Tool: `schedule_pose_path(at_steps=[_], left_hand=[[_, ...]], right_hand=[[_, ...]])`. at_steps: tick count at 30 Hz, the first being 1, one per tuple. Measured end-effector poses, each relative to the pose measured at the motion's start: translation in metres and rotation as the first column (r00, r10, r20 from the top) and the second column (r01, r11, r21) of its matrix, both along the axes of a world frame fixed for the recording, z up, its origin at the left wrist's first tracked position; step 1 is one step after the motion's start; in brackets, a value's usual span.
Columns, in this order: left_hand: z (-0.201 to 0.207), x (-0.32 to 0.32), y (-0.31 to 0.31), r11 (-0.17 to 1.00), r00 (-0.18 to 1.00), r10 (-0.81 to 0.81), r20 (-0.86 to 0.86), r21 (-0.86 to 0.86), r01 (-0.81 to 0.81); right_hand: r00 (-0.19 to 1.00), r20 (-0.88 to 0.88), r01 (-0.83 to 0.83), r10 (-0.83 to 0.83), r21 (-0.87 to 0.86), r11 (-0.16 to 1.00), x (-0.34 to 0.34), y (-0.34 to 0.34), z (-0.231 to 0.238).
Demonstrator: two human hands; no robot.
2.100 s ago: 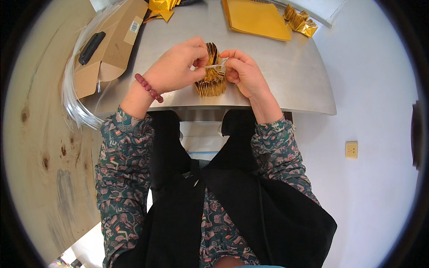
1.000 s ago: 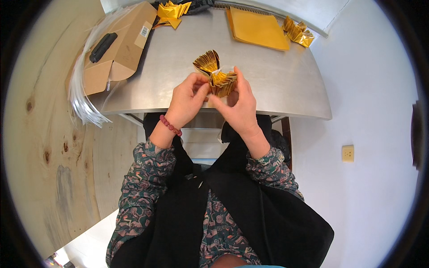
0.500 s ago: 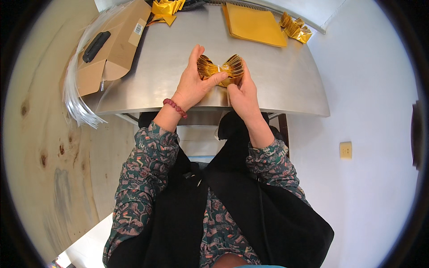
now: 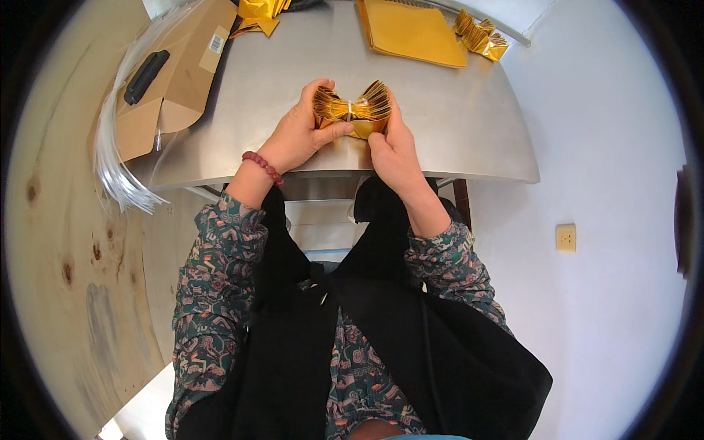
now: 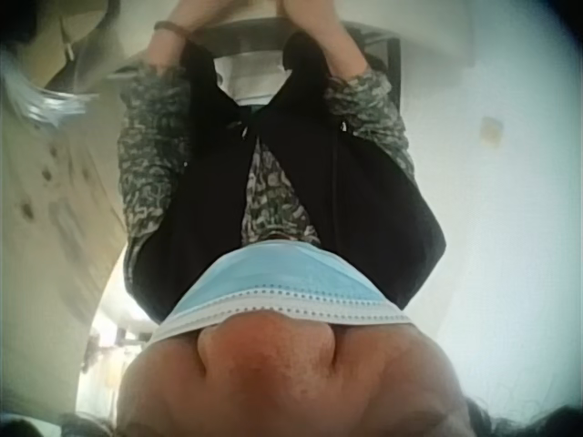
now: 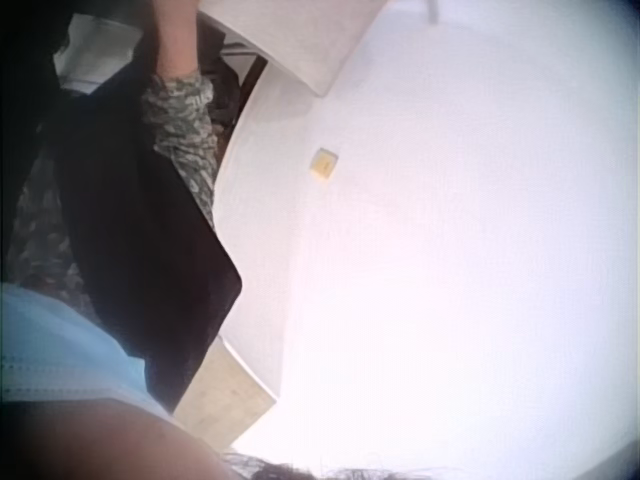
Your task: The person handles a stack of gold-colored paper, then folds a single sheet into a triangular origami shape on a metal table. The finished piece is placed with other completed items.
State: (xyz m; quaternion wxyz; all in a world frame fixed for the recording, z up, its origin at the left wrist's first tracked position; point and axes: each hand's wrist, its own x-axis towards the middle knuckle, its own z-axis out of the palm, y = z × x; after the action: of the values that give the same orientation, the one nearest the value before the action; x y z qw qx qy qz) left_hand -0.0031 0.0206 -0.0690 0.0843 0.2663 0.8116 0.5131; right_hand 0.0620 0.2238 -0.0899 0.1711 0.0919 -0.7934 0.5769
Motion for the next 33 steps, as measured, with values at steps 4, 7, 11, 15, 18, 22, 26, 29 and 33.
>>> schedule_pose_path(at_steps=[4, 7, 11, 15, 18, 22, 26, 29, 33], left_hand=[[0.004, 0.0, 0.003, 1.0, 1.0, -0.002, 0.009, 0.026, 0.002], [0.018, -0.004, -0.005, 0.998, 0.998, -0.016, -0.056, -0.063, 0.012], [0.04, -0.024, -0.011, 0.998, 0.998, -0.049, 0.045, 0.034, 0.048], [0.057, -0.047, -0.008, 0.984, 0.949, -0.139, 0.284, 0.15, 0.099], [0.065, -0.051, -0.001, 0.975, 0.909, -0.208, 0.362, 0.155, 0.161], [0.069, -0.047, 0.008, 0.977, 0.894, -0.211, 0.395, 0.125, 0.175], [0.061, -0.048, 0.007, 0.987, 0.884, -0.16, 0.44, 0.069, 0.144], [0.056, -0.058, 0.007, 0.988, 0.96, -0.023, 0.28, 0.154, -0.021], [0.078, -0.077, -0.019, 0.979, 0.832, -0.132, -0.539, 0.062, 0.195]], right_hand=[[0.996, 0.087, -0.008, 0.006, 0.032, 0.999, -0.002, 0.007, 0.003], [0.954, 0.115, -0.226, 0.276, -0.327, 0.917, -0.007, 0.02, 0.015], [0.932, 0.177, -0.259, 0.318, -0.291, 0.921, -0.022, 0.041, 0.045], [0.858, 0.364, -0.283, 0.361, -0.251, 0.926, -0.047, 0.056, 0.075], [0.822, 0.428, -0.272, 0.376, -0.284, 0.919, -0.055, 0.064, 0.084], [0.841, 0.426, -0.218, 0.334, -0.298, 0.929, -0.049, 0.071, 0.078], [0.848, 0.405, -0.182, 0.343, -0.385, 0.905, -0.046, 0.074, 0.064], [0.851, 0.372, -0.143, 0.371, -0.516, 0.845, -0.053, 0.076, 0.056], [0.837, 0.351, -0.09, 0.42, -0.669, 0.738, -0.07, 0.059, 0.065]])
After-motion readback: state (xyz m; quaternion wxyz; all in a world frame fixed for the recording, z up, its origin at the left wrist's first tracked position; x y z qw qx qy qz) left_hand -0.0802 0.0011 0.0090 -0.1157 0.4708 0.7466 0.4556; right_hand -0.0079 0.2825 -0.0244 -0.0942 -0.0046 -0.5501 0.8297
